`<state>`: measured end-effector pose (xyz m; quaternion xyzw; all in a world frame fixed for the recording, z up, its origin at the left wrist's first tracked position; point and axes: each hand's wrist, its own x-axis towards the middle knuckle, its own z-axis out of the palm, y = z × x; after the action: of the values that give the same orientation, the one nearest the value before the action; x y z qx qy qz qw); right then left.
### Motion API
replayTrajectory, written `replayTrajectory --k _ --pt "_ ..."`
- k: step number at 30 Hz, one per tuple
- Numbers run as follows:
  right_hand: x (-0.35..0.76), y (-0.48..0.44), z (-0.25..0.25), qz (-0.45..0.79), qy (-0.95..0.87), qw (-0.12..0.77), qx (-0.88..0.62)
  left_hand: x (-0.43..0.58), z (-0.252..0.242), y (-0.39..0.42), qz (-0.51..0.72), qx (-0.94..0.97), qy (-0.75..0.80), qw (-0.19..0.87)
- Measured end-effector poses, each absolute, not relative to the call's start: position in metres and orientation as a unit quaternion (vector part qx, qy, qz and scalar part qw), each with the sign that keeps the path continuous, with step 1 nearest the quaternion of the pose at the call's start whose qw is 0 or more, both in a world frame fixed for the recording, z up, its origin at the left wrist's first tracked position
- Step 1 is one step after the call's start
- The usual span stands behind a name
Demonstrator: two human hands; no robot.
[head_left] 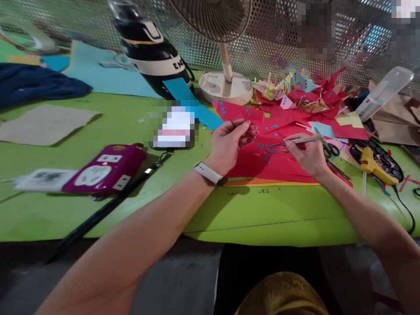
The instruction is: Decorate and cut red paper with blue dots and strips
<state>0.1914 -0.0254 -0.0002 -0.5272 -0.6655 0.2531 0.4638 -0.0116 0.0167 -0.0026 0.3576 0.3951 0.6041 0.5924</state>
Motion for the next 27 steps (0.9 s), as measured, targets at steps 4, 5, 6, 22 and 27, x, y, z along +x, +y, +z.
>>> replayTrajectory --k 4,5,6,22,27 --pt "0.186 -0.031 -0.002 0.274 -0.683 0.444 -0.511 -0.011 -0.003 0.016 0.604 0.357 0.398 0.591" --pt "0.185 -0.031 -0.002 0.271 -0.688 0.441 -0.509 -0.011 -0.003 0.017 0.605 0.356 0.397 0.591" --pt "0.185 -0.032 -0.003 0.263 -0.693 0.438 -0.509 -0.012 -0.003 0.017 0.606 0.357 0.396 0.591" --pt "0.183 -0.038 -0.004 0.222 -0.726 0.405 -0.509 -0.011 -0.003 0.017 0.607 0.357 0.39 0.593" --pt "0.185 -0.037 -0.006 0.218 -0.726 0.407 -0.51 -0.011 -0.003 0.017 0.603 0.361 0.395 0.592"
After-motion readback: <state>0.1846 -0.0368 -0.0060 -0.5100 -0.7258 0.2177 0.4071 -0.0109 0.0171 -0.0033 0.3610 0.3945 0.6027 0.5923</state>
